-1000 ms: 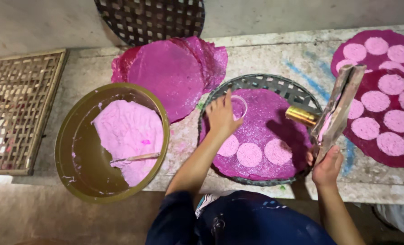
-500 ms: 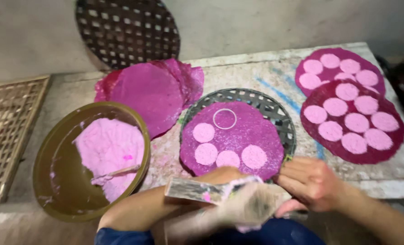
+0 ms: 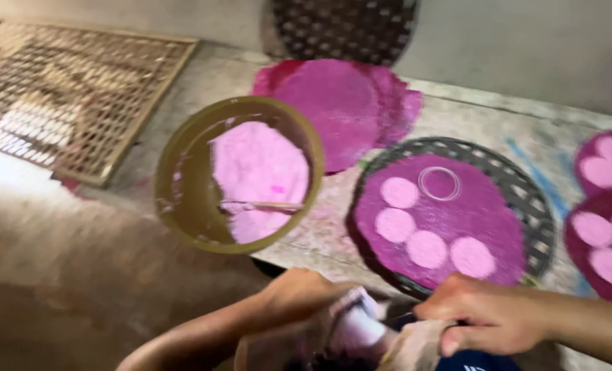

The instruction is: The person scoops pink dough from a bowl and presses it into a handheld mold, then ejects circular pieces onto a tray. The person repeats this process, arranging the finished pieces on a tray.

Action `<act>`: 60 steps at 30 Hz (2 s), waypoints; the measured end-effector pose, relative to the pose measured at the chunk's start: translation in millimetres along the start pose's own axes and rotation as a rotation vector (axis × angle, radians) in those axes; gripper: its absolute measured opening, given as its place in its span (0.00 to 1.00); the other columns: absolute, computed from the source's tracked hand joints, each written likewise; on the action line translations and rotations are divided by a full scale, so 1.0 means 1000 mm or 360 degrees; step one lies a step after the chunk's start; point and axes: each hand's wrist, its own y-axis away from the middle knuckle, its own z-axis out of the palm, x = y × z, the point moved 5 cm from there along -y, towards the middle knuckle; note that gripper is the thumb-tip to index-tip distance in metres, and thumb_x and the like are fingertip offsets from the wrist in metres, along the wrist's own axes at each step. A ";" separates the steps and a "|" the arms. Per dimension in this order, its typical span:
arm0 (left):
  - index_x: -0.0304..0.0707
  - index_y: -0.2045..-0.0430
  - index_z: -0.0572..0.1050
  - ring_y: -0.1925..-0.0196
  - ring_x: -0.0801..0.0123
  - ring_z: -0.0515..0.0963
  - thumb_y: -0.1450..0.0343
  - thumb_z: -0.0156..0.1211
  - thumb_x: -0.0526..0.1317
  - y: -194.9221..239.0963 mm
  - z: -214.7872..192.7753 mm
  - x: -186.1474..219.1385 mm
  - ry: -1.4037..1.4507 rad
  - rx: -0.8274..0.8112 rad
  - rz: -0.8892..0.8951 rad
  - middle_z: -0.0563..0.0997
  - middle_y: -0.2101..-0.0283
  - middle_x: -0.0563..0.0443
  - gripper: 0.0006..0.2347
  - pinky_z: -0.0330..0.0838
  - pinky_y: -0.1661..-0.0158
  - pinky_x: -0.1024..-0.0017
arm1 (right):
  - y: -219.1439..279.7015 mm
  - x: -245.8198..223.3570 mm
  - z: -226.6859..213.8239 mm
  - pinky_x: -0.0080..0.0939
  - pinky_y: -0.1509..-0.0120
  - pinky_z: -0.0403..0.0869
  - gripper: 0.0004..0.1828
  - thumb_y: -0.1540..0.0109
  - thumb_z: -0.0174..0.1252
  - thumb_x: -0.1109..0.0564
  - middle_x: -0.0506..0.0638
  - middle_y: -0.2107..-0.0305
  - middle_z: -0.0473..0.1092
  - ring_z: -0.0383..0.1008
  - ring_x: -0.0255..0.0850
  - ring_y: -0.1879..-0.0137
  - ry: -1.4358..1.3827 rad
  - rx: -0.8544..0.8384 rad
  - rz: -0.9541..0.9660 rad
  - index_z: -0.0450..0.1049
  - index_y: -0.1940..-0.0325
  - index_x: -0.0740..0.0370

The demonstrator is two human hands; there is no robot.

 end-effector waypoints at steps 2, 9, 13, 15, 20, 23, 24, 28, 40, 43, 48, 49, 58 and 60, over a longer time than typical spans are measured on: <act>0.56 0.47 0.76 0.60 0.54 0.82 0.27 0.57 0.46 0.035 -0.015 -0.033 0.0665 0.0051 -0.0116 0.82 0.58 0.46 0.14 0.77 0.62 0.59 | -0.024 -0.009 -0.018 0.51 0.64 0.67 0.29 0.30 0.49 0.35 0.53 0.78 0.64 0.72 0.52 0.69 0.0033 0.0068 -0.0095 0.68 0.69 0.63; 0.46 0.52 0.76 0.58 0.69 0.81 0.33 0.60 0.40 0.123 -0.044 -0.101 0.2650 0.0200 -0.0135 0.80 0.58 0.55 0.14 0.78 0.60 0.66 | -0.140 -0.007 -0.110 0.37 0.64 0.75 0.18 0.47 0.68 0.57 0.47 0.66 0.77 0.79 0.40 0.64 0.2795 0.0372 -0.0670 0.76 0.53 0.50; 0.39 0.56 0.76 0.63 0.68 0.81 0.32 0.60 0.38 0.116 -0.003 -0.161 0.3178 0.0804 -0.0270 0.80 0.64 0.52 0.11 0.78 0.63 0.67 | -0.224 0.030 -0.139 0.51 0.42 0.74 0.30 0.44 0.64 0.50 0.55 0.51 0.74 0.74 0.47 0.45 0.2504 0.0924 -0.0682 0.69 0.37 0.52; 0.35 0.59 0.77 0.66 0.67 0.81 0.32 0.60 0.36 0.128 -0.006 -0.218 0.2648 0.1439 -0.0240 0.79 0.67 0.50 0.10 0.79 0.65 0.68 | -0.270 0.058 -0.132 0.54 0.38 0.72 0.30 0.36 0.65 0.49 0.63 0.46 0.71 0.71 0.53 0.40 0.2061 0.1108 -0.0490 0.66 0.33 0.58; 0.31 0.59 0.77 0.63 0.71 0.77 0.28 0.62 0.32 0.172 -0.011 -0.297 0.1135 0.2301 -0.0655 0.79 0.62 0.51 0.06 0.72 0.63 0.72 | -0.343 0.182 -0.059 0.53 0.62 0.79 0.28 0.42 0.60 0.44 0.57 0.59 0.74 0.80 0.55 0.61 0.1672 0.0132 0.0871 0.68 0.43 0.61; 0.32 0.57 0.76 0.61 0.67 0.79 0.31 0.64 0.33 0.172 -0.011 -0.298 0.0831 0.2468 -0.0693 0.80 0.63 0.50 0.10 0.75 0.57 0.69 | -0.350 0.207 -0.059 0.53 0.67 0.78 0.19 0.41 0.57 0.45 0.56 0.69 0.75 0.81 0.52 0.68 0.1770 0.0213 0.0627 0.73 0.57 0.62; 0.32 0.58 0.77 0.57 0.64 0.80 0.31 0.65 0.33 0.169 -0.014 -0.294 0.0671 0.2503 -0.0666 0.80 0.59 0.47 0.10 0.75 0.53 0.67 | -0.350 0.214 -0.062 0.53 0.67 0.78 0.17 0.41 0.56 0.47 0.56 0.70 0.75 0.80 0.52 0.68 0.1784 0.0158 0.0622 0.73 0.55 0.61; 0.33 0.58 0.80 0.46 0.56 0.80 0.31 0.67 0.34 0.166 -0.030 -0.279 0.0439 0.2538 -0.0559 0.82 0.53 0.42 0.09 0.73 0.42 0.63 | -0.362 0.219 -0.070 0.53 0.70 0.78 0.17 0.40 0.53 0.54 0.55 0.73 0.75 0.80 0.53 0.71 0.1844 0.0002 0.0522 0.73 0.49 0.62; 0.33 0.57 0.79 0.46 0.56 0.80 0.32 0.69 0.34 0.170 -0.035 -0.276 0.0440 0.2492 -0.0609 0.79 0.46 0.40 0.11 0.74 0.44 0.66 | -0.291 0.190 -0.034 0.57 0.57 0.76 0.30 0.38 0.49 0.58 0.58 0.64 0.75 0.79 0.56 0.61 0.1348 -0.0412 0.0678 0.63 0.31 0.49; 0.34 0.54 0.77 0.45 0.57 0.80 0.31 0.68 0.35 0.170 -0.042 -0.274 0.0651 0.2543 -0.0577 0.78 0.43 0.40 0.13 0.73 0.44 0.67 | -0.265 0.150 -0.058 0.51 0.50 0.78 0.25 0.37 0.49 0.49 0.54 0.55 0.77 0.80 0.53 0.55 0.1025 -0.0177 0.1096 0.75 0.37 0.36; 0.40 0.55 0.79 0.41 0.59 0.80 0.30 0.68 0.40 0.159 -0.063 -0.254 0.0177 0.2303 -0.0683 0.79 0.41 0.44 0.12 0.76 0.44 0.66 | -0.237 0.098 -0.107 0.45 0.43 0.78 0.21 0.35 0.50 0.42 0.49 0.60 0.81 0.83 0.44 0.52 0.1136 -0.0385 0.1477 0.76 0.39 0.38; 0.44 0.55 0.80 0.43 0.60 0.81 0.32 0.69 0.42 0.155 -0.068 -0.250 -0.0016 0.2165 -0.0820 0.79 0.40 0.45 0.13 0.77 0.47 0.67 | -0.238 0.086 -0.118 0.45 0.45 0.78 0.22 0.36 0.51 0.41 0.48 0.61 0.83 0.84 0.43 0.54 0.1024 -0.0259 0.1377 0.77 0.39 0.39; 0.39 0.47 0.75 0.48 0.56 0.81 0.40 0.70 0.48 0.115 -0.079 -0.228 -0.0131 0.1696 -0.0599 0.78 0.41 0.47 0.26 0.78 0.55 0.62 | -0.299 0.040 -0.145 0.46 0.57 0.79 0.24 0.37 0.50 0.36 0.40 0.57 0.77 0.81 0.43 0.57 0.1761 -0.0143 0.1523 0.73 0.37 0.30; 0.41 0.48 0.76 0.45 0.53 0.80 0.38 0.69 0.46 0.104 -0.072 -0.234 -0.0181 0.1675 -0.0591 0.79 0.43 0.47 0.24 0.77 0.51 0.60 | -0.337 0.037 -0.098 0.46 0.71 0.77 0.23 0.38 0.54 0.53 0.49 0.65 0.76 0.81 0.45 0.66 0.2502 -0.0324 0.0815 0.70 0.38 0.45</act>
